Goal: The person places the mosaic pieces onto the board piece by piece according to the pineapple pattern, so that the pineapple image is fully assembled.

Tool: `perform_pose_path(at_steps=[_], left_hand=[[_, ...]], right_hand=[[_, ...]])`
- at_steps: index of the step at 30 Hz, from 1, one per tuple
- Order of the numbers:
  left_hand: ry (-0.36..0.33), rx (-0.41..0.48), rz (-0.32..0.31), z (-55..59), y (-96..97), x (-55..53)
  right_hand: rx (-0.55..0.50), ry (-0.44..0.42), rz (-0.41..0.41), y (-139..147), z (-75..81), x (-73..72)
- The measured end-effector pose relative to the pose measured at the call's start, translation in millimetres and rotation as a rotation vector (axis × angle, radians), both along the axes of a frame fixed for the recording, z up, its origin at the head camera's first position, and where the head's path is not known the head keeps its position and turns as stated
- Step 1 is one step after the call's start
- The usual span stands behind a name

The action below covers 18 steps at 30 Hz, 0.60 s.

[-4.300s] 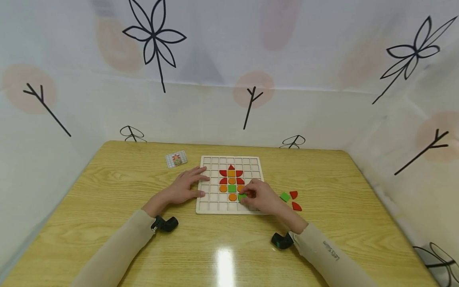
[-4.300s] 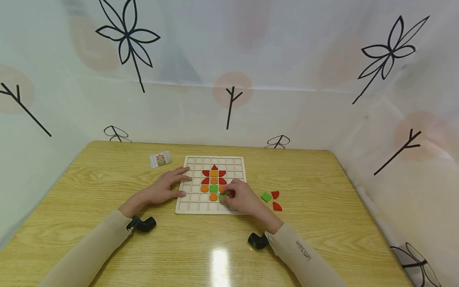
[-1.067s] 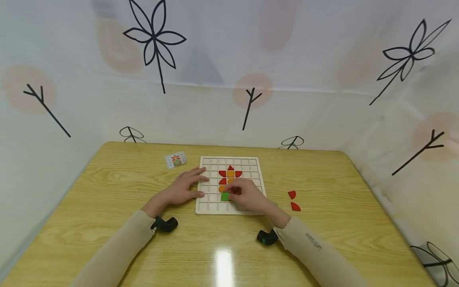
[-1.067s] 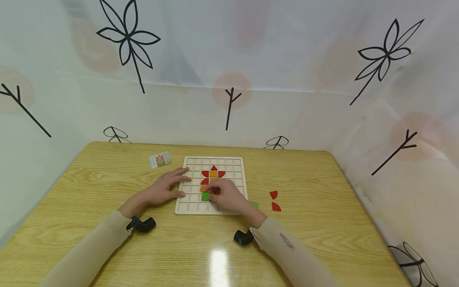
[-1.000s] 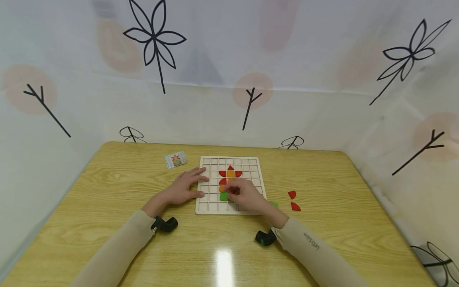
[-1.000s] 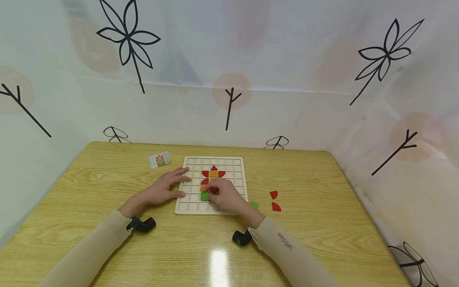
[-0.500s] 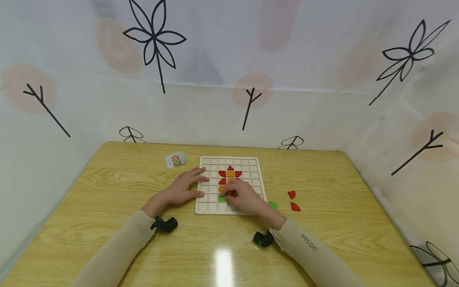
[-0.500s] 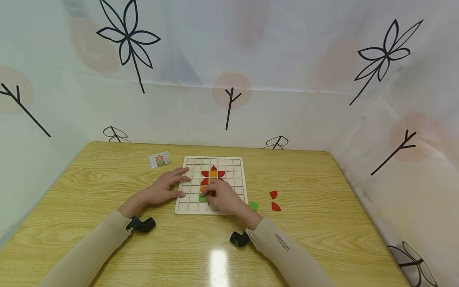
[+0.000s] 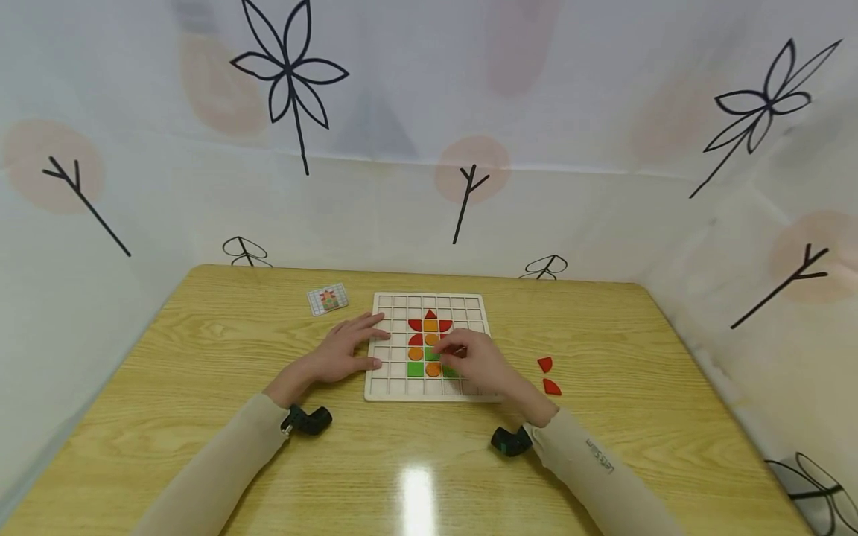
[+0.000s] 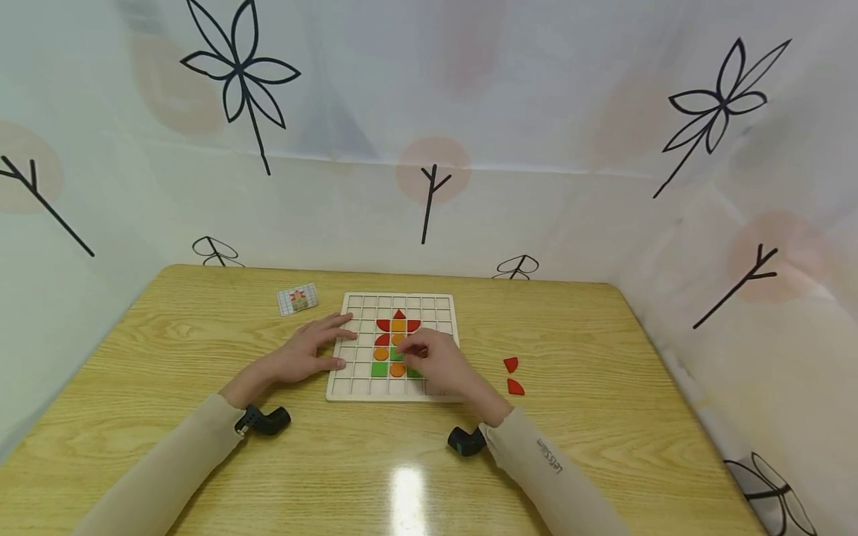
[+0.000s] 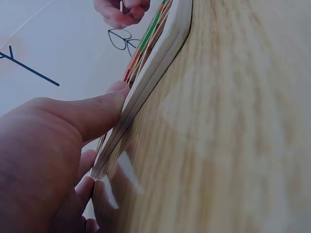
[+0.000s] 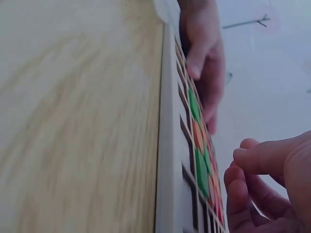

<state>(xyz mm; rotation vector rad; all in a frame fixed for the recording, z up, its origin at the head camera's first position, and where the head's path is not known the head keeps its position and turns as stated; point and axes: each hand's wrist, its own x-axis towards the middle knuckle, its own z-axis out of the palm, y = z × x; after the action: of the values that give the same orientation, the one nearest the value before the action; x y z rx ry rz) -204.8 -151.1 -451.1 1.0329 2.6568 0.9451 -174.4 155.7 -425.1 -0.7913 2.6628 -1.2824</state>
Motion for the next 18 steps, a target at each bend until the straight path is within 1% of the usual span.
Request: perform_pose_path(at_steps=[3,7,11,13,15,18], left_hand=[[-0.004,0.002,-0.003,-0.4,0.3,0.3],[-0.014,0.000,0.000,0.6,0.3,1.3],[-0.011,-0.001,0.002,1.2,0.5,1.1],[-0.010,-0.001,0.000,0.4,0.4,0.1],[-0.015,-0.001,-0.002,-0.6,0.4,-0.8],[-0.020,-0.002,-0.003,-0.8,0.2,-1.3]], right_hand=[[0.000,-0.014,-0.047,21.9,0.5,0.6],[0.035,-0.034,-0.113,54.9,-1.1,2.9],[0.073,-0.025,-0.130,86.2,-4.2,6.9],[0.095,-0.027,-0.111,99.3,-5.5,9.1],[0.116,-0.039,-0.075,109.0,-5.3,11.4],[0.139,-0.059,0.000,117.9,-3.8,14.1]])
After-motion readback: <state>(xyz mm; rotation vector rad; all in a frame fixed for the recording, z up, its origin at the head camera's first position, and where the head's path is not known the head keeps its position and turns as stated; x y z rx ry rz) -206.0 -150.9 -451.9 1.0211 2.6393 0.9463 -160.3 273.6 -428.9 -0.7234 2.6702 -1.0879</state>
